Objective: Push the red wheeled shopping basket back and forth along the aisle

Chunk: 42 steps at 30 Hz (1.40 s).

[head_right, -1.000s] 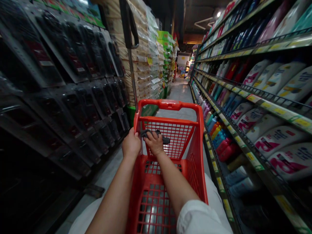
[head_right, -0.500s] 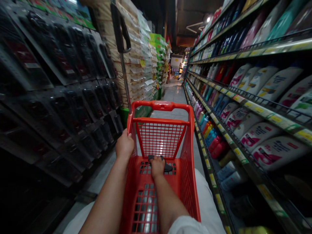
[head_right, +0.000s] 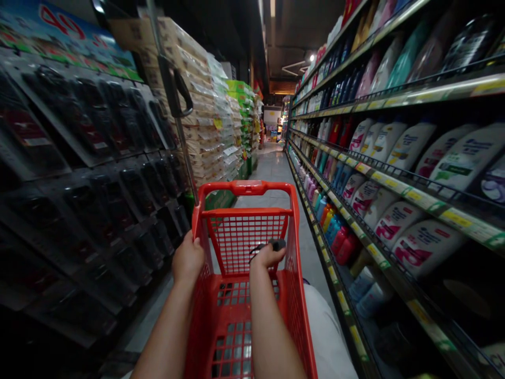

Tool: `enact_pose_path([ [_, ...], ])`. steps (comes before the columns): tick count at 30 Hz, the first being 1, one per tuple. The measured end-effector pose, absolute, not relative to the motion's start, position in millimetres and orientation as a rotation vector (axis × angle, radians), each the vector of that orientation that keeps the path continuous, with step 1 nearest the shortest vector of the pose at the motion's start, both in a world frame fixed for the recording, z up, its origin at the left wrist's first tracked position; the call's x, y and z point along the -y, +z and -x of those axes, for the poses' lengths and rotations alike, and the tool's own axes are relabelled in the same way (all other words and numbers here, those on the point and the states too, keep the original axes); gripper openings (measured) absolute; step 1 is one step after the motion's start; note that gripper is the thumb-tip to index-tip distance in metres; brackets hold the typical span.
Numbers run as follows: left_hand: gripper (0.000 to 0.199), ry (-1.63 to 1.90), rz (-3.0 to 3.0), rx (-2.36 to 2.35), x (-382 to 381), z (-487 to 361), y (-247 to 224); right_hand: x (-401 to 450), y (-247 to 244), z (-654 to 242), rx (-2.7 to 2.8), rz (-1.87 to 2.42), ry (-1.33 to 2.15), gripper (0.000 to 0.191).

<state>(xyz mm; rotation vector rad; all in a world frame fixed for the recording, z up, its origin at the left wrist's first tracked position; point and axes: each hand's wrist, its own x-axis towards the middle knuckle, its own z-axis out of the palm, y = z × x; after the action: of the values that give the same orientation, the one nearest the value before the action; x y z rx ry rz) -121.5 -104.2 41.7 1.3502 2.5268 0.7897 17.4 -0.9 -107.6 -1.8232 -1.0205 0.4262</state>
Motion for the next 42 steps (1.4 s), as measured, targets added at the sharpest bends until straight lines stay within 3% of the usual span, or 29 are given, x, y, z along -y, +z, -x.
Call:
enact_pose_path([
  [5,0.044,0.813,-1.35,-2.522,102.6,122.8,39.6,-2.8,-63.1,-28.6,0.838,1.613,0.061,0.065],
  [13,0.042,0.847,-1.332,-2.54,103.5,120.6,39.7,72.7,-171.1,-35.5,1.211,2.107,0.471,0.052],
  [16,0.043,0.864,-1.319,-2.525,104.6,120.6,40.3,87.2,-187.2,-25.5,1.578,2.191,0.483,0.048],
  [25,0.043,0.85,-1.303,-2.521,104.7,120.4,42.0,83.7,-163.4,87.0,2.315,1.712,0.716,0.047],
  [30,0.041,0.856,-1.308,-2.537,105.3,122.2,42.1,71.4,-158.5,80.7,2.571,1.557,0.764,0.047],
  [35,0.041,0.838,-1.31,-2.556,105.2,120.5,38.3,114.7,-160.1,85.2,2.703,1.648,0.758,0.042],
  [38,0.05,0.844,-1.324,-2.574,105.9,119.5,36.5,148.5,-166.8,86.7,2.731,1.699,0.686,0.048],
  [42,0.062,0.817,-1.345,-2.55,108.2,121.2,38.0,146.8,-172.0,53.7,2.811,1.435,0.479,0.044],
])
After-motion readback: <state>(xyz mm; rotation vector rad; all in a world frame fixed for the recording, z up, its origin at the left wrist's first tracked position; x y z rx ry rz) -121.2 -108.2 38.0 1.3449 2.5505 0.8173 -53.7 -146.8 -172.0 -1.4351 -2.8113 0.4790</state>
